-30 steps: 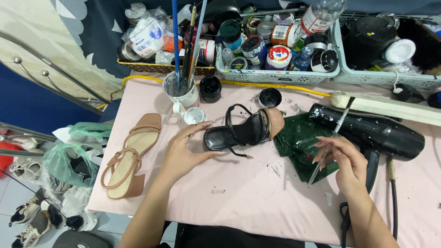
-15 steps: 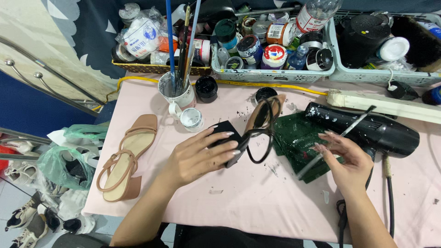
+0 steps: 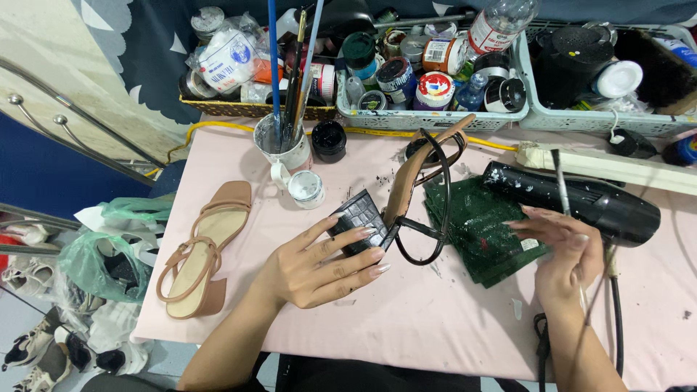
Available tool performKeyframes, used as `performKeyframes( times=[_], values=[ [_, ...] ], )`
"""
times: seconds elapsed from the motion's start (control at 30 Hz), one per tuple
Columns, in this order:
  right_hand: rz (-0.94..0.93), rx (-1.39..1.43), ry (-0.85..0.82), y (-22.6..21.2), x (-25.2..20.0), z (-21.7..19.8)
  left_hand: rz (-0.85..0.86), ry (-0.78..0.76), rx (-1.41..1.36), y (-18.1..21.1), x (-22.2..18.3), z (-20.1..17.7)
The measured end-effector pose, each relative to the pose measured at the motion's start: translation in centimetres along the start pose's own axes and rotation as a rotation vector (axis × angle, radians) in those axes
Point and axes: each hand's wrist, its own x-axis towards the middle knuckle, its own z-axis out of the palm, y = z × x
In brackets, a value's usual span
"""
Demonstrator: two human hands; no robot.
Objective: The person paints the edges of a black sandal strap with a brush, uses a hairdryer to dry the paint, and then applies paint to the heel and sole edges of the sandal.
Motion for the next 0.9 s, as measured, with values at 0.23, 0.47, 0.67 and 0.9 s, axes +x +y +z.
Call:
performKeyframes(
  times=[0.23, 0.47, 0.67, 0.9],
  values=[
    [-0.086, -0.119, 0.048, -1.5, 1.3, -0.6, -0.188, 0.168, -0.083, -1.1, -0.5, 0.7],
    [0.148, -0.054, -0.037, -3.0, 5.3, -0.3, -0.237, 0.193, 0.058, -0.9, -1.4, 0.3],
    [0.206, -0.223, -0.274, -1.4, 8.2, 2.6, -0.2, 0.156, 0.18, 0.8, -1.9, 2.5],
    [0.129, -0.555, -0.508, 1.4, 11.9, 8.6, -0.189, 0.112, 0.126, 1.5, -2.5, 5.0]
  ],
)
